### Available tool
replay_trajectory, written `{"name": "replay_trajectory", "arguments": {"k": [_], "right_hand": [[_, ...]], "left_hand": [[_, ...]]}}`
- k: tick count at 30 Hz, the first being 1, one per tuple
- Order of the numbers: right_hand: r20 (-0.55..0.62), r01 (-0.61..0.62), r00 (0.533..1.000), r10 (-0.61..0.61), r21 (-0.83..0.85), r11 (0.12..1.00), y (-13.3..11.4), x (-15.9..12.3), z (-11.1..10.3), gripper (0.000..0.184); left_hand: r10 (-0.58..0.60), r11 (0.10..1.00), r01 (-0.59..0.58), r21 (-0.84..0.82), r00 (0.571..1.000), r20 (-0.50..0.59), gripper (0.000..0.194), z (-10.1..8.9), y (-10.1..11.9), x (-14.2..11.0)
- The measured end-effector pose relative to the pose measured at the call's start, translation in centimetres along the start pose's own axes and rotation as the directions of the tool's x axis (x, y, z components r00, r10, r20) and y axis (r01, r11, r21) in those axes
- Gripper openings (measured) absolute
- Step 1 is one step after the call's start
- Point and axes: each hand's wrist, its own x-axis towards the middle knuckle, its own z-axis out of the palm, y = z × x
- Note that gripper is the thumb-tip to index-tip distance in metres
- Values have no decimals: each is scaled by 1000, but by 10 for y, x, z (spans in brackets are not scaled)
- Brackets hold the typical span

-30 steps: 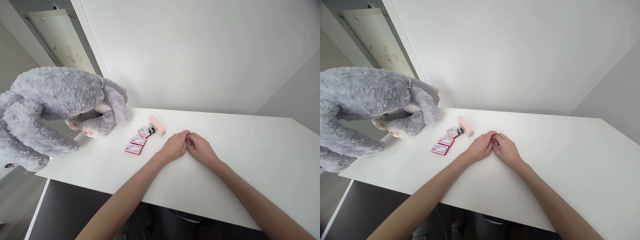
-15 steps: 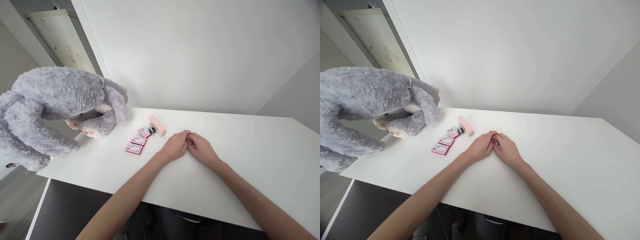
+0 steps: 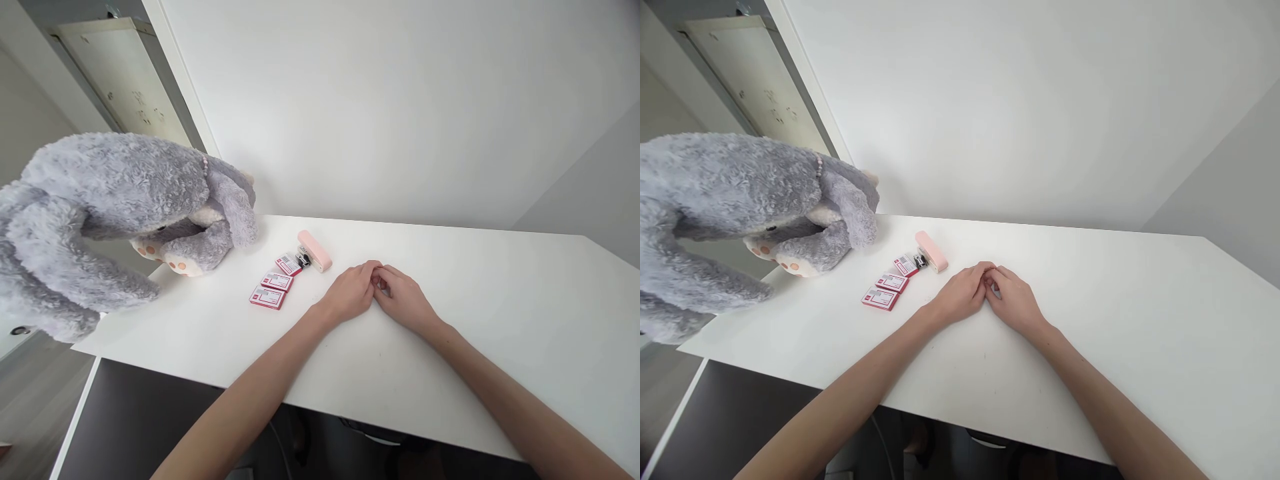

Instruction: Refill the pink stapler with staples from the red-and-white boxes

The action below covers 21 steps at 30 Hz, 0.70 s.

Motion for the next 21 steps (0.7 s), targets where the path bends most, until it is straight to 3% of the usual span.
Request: {"name": "replay_trajectory", "arguments": {"k": [21], "right_hand": [[15, -14, 1000, 14, 10, 1000, 1, 0, 0, 13]], "left_hand": [[4, 1000, -4, -4, 1000, -6, 38, 1, -1, 0]]}}
